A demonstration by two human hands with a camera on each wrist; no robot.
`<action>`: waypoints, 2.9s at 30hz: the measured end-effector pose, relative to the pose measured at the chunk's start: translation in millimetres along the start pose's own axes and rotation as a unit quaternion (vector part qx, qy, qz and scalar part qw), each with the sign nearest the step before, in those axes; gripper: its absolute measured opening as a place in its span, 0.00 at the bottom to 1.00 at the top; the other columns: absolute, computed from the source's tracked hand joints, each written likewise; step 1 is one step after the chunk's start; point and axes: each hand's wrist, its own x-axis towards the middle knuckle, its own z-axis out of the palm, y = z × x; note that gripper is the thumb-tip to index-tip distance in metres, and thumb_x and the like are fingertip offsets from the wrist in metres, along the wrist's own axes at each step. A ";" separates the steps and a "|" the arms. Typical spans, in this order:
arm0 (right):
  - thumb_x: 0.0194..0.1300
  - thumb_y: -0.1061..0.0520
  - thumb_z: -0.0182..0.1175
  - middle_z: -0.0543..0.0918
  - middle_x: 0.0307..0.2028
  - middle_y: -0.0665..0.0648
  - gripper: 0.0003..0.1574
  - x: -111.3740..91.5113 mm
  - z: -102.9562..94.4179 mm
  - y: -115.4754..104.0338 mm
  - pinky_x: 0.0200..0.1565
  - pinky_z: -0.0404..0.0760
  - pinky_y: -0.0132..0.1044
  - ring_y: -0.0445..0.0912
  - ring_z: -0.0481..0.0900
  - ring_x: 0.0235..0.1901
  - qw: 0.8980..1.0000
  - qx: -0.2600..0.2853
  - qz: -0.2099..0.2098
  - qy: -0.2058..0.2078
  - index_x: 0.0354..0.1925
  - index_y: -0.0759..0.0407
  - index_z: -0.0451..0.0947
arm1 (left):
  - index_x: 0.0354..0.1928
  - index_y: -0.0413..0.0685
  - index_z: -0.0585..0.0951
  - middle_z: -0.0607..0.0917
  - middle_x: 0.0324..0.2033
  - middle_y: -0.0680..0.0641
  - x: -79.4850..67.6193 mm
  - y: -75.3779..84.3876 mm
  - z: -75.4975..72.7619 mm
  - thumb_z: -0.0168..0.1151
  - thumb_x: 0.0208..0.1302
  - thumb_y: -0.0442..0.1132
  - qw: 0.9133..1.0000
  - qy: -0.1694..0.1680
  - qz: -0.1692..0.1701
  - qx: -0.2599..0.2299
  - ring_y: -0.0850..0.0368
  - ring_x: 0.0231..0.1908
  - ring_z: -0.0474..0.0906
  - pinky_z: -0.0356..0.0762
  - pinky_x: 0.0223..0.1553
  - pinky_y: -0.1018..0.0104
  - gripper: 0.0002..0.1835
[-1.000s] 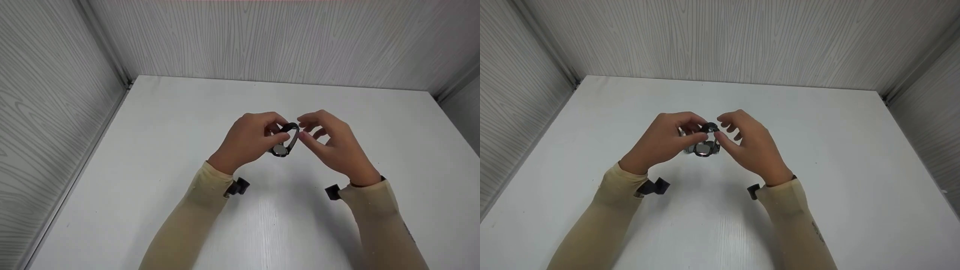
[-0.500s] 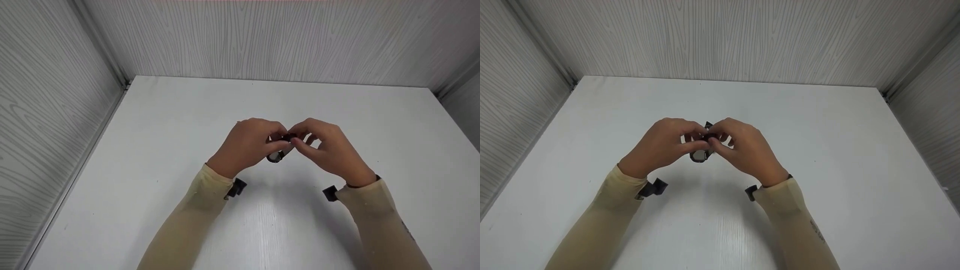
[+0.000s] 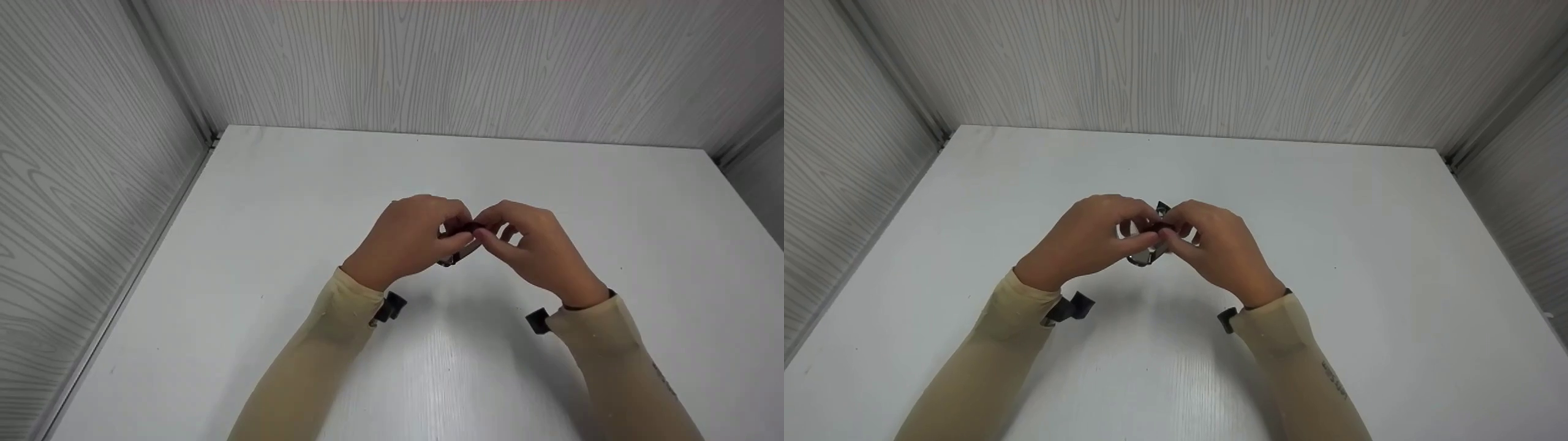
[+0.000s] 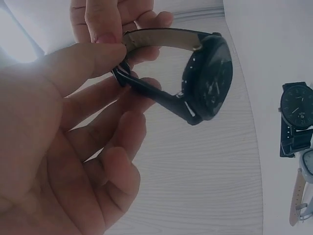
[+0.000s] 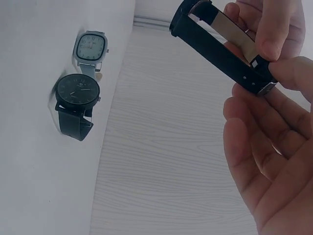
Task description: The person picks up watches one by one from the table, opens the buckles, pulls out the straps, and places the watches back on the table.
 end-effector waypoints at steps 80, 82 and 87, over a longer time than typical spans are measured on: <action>0.71 0.61 0.66 0.86 0.40 0.42 0.07 2.1 6.7 -1.1 0.42 0.83 0.36 0.37 0.83 0.40 0.999 -0.031 0.000 0.018 0.47 0.55 0.83 | 0.48 0.56 0.89 0.89 0.36 0.60 0.4 -2.2 -1.4 0.68 0.71 0.46 0.999 0.001 0.001 0.032 0.66 0.36 0.80 0.77 0.39 0.68 0.08; 0.71 0.61 0.66 0.86 0.40 0.43 0.07 2.0 7.2 -1.7 0.42 0.83 0.36 0.37 0.83 0.40 0.999 -0.028 0.001 0.020 0.47 0.55 0.83 | 0.48 0.56 0.89 0.89 0.36 0.60 0.2 -1.9 -1.5 0.68 0.71 0.46 0.999 0.002 -0.002 0.032 0.66 0.36 0.80 0.77 0.39 0.68 0.08; 0.70 0.62 0.66 0.86 0.40 0.44 0.07 1.8 8.5 -1.3 0.41 0.83 0.35 0.37 0.82 0.39 1.000 -0.019 -0.002 0.024 0.46 0.55 0.82 | 0.47 0.56 0.89 0.89 0.37 0.59 -0.3 -0.7 -1.3 0.68 0.71 0.46 0.999 0.004 -0.003 0.032 0.65 0.37 0.81 0.77 0.40 0.67 0.08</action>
